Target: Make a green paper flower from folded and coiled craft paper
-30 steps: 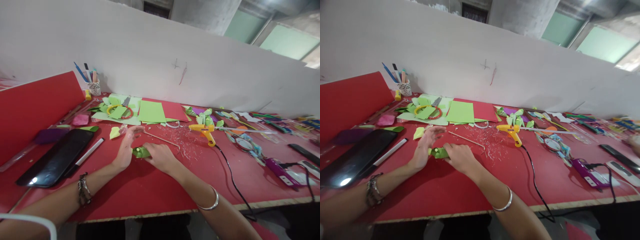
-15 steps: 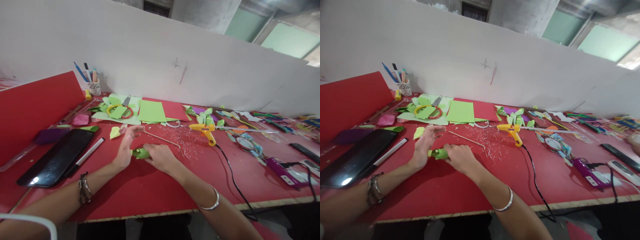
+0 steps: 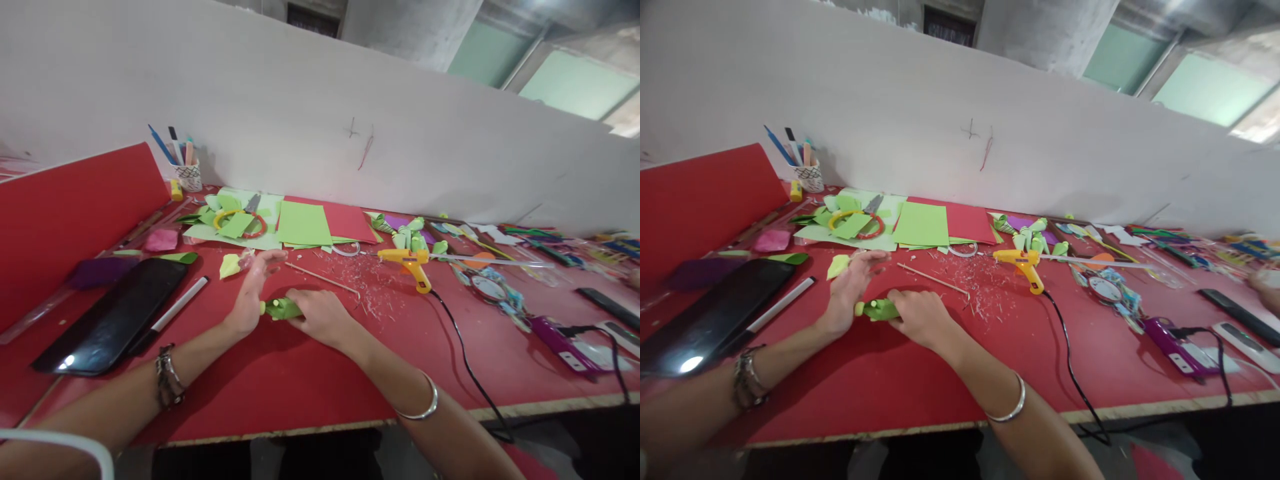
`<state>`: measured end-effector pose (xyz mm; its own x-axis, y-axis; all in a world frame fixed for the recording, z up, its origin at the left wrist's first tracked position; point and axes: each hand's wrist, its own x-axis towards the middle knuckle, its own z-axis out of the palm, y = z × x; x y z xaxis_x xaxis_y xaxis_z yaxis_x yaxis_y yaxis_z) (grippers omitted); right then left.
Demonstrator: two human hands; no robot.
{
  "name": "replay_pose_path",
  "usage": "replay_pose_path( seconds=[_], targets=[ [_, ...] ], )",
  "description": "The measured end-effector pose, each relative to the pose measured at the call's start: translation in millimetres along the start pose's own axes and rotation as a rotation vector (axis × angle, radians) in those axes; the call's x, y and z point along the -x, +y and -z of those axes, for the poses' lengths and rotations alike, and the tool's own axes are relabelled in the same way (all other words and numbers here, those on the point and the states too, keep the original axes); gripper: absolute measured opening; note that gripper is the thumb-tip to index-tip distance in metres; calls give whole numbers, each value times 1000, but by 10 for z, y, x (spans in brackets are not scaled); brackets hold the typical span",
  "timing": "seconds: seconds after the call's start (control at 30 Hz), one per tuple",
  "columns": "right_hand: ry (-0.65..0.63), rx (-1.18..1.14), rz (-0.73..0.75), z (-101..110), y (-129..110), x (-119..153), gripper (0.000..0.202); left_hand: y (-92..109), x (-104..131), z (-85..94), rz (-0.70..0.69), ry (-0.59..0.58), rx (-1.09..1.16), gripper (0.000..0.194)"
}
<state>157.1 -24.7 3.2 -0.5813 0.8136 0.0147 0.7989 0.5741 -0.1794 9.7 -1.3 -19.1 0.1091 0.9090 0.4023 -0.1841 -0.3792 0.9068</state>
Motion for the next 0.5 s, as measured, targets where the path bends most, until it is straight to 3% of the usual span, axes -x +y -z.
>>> replay_pose_path(
  seconds=[0.17, 0.37, 0.5],
  targets=[
    [21, -45, 16, -17, 23, 4, 19, 2, 26, -22, -42, -102, -18, 43],
    [312, -329, 35, -119, 167, -61, 29, -43, -71, 78, -33, 45, -19, 38],
    [454, -524, -32, -139, 232, -112, 17, -67, -104, 122, -15, 94, -74, 35]
  ],
)
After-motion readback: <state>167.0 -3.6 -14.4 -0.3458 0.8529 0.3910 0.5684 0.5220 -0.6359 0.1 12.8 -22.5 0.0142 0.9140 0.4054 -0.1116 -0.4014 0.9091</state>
